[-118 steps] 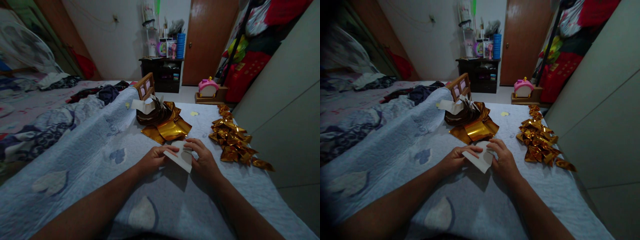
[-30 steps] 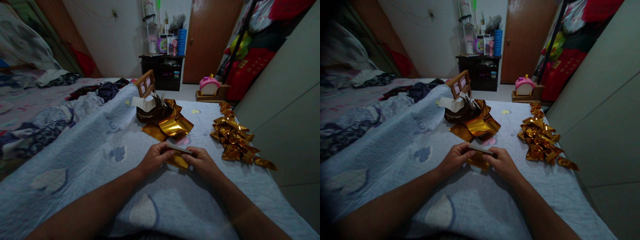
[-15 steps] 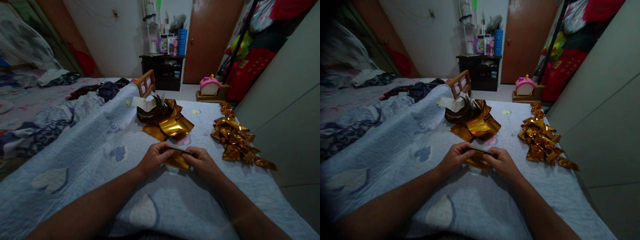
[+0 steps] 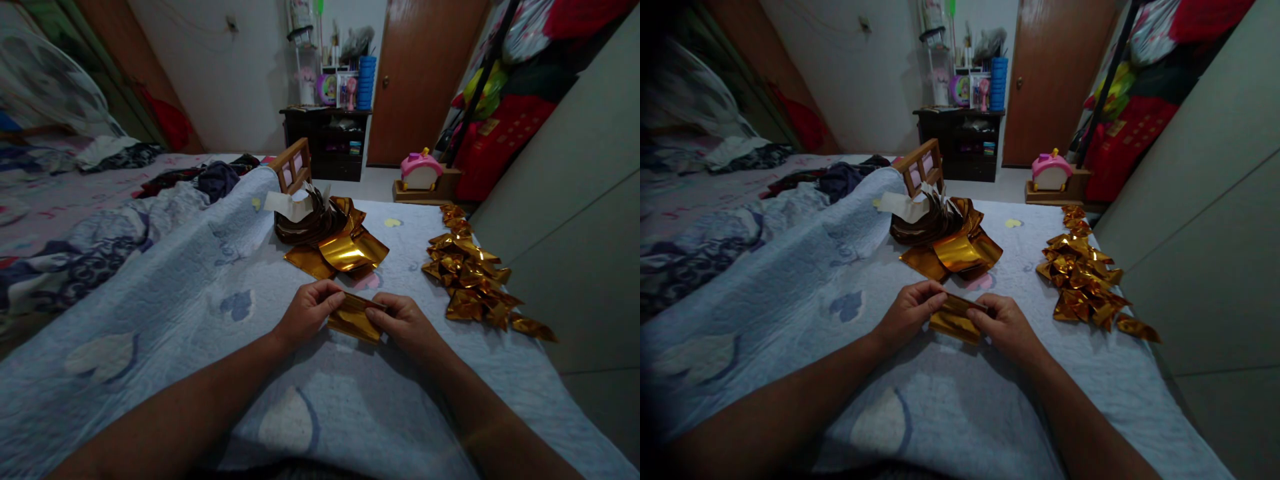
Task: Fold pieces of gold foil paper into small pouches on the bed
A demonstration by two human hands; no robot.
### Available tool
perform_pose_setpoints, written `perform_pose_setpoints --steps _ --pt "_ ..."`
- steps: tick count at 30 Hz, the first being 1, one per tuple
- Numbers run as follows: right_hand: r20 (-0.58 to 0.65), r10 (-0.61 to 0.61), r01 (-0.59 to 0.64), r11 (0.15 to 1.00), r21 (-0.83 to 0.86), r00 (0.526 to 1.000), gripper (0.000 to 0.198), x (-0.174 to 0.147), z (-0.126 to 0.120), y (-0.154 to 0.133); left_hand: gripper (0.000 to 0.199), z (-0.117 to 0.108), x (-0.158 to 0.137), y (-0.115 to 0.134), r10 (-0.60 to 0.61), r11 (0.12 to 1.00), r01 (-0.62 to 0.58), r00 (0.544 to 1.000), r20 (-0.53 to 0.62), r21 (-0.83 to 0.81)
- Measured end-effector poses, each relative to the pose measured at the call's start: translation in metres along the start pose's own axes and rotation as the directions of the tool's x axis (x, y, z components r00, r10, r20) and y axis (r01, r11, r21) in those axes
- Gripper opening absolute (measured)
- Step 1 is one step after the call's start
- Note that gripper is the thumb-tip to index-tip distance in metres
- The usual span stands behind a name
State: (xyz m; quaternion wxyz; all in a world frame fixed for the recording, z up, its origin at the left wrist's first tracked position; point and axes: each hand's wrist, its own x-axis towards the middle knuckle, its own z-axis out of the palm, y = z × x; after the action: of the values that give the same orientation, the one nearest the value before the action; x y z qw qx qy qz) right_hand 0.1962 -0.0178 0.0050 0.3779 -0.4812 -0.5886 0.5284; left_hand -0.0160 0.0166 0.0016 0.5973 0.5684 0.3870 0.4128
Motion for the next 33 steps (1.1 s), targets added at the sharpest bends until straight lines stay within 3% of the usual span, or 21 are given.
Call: perform_pose_setpoints --steps 10,33 --pt "-0.039 -0.001 0.000 1.000 -0.021 0.999 0.040 -0.0012 0.0000 -0.0016 0.027 0.0001 -0.0004 0.0000 -0.002 1.000 0.003 1.000 0.016 -0.018" --pt "-0.050 -0.002 -0.001 0.998 -0.056 0.999 0.038 -0.0022 0.0000 -0.0037 0.028 0.0004 -0.0005 0.0009 -0.019 0.999 0.020 1.000 0.021 -0.027"
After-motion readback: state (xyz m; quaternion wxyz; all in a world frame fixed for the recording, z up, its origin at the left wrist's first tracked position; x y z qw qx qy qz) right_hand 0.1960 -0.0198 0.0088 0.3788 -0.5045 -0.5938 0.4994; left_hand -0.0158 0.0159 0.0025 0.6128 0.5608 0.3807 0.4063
